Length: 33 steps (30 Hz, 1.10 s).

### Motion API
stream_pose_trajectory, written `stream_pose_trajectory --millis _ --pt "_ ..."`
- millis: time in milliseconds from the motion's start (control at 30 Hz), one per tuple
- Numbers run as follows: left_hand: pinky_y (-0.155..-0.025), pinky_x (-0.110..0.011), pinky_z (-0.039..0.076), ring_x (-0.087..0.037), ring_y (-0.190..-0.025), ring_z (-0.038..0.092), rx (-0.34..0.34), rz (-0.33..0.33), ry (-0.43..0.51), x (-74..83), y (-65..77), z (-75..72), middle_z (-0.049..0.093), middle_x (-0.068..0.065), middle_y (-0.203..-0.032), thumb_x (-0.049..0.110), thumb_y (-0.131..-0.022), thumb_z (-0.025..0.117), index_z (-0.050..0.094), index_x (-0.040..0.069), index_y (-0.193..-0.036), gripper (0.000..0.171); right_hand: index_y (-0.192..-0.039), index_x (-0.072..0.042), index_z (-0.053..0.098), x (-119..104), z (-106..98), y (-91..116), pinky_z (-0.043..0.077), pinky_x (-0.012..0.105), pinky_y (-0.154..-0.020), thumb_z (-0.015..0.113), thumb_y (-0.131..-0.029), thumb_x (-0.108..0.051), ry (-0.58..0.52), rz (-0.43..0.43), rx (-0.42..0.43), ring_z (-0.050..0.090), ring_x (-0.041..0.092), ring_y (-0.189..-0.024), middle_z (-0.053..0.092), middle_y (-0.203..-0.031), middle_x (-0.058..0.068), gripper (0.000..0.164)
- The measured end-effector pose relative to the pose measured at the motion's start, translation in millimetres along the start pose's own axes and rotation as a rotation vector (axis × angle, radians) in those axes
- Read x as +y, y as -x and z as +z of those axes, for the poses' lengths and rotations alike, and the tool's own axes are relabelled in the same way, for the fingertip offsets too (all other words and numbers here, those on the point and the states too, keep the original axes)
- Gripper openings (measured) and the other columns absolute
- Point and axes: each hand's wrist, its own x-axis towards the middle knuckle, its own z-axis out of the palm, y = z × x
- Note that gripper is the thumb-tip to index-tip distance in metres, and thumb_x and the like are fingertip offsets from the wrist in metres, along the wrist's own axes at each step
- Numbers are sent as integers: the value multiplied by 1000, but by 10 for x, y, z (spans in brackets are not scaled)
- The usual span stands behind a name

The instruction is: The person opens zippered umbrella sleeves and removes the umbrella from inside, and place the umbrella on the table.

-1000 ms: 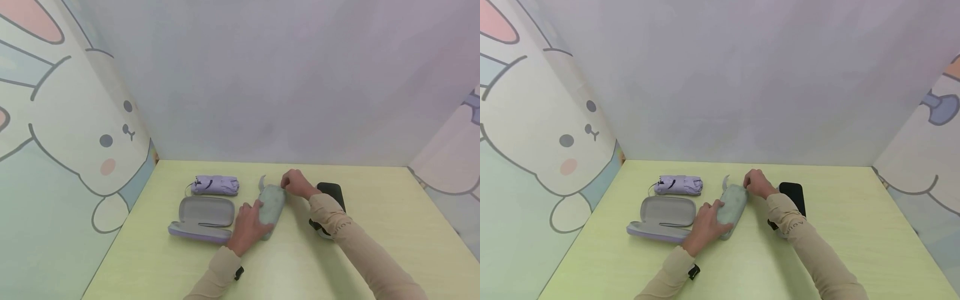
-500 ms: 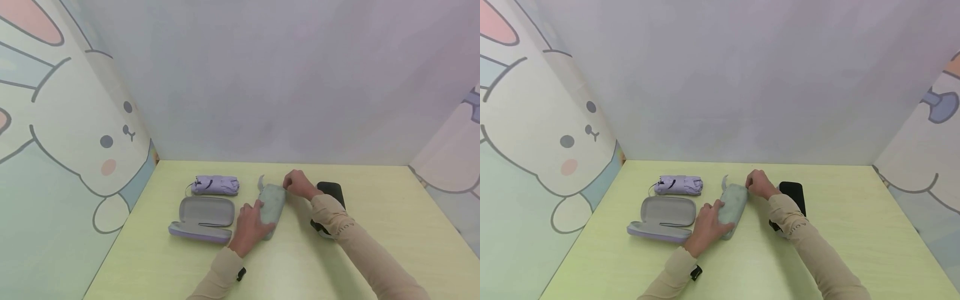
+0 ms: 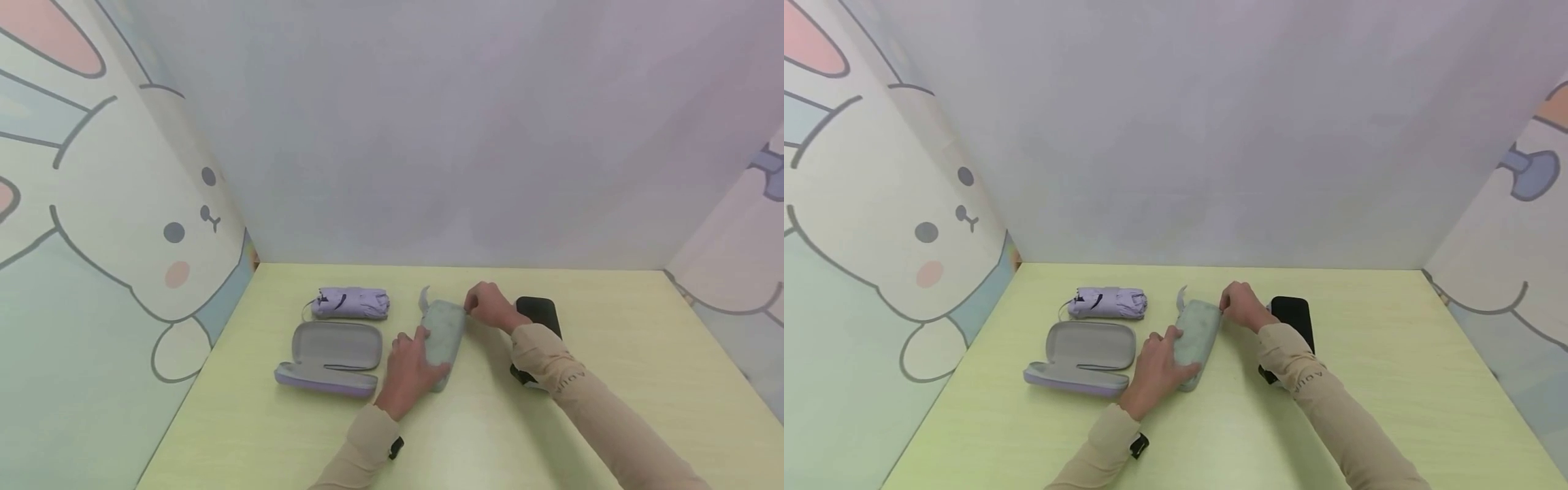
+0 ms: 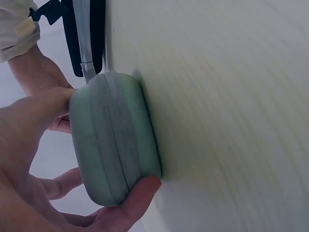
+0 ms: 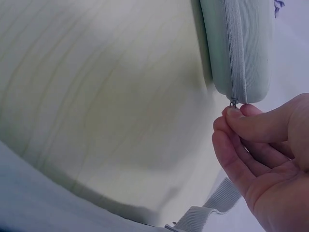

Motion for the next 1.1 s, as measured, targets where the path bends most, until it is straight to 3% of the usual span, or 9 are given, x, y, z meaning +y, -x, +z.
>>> stream_pose_trajectory --millis 667,1100 --pt "-60 -34 43 -23 -75 48 23 -4 -15 15 13 15 48 -12 -87 43 -67 81 55 7 -117 66 -69 -2 70 -36 82 109 48 31 -57 60 -66 13 18 38 33 55 16 -61 65 -70 5 18" --pt "-59 -34 42 -23 -74 47 8 -28 -3 41 -1 35 47 -12 -87 44 -68 80 53 7 -119 69 -65 -3 68 -68 91 153 47 31 -57 60 -64 13 14 -11 72 53 15 -59 64 -66 4 18"
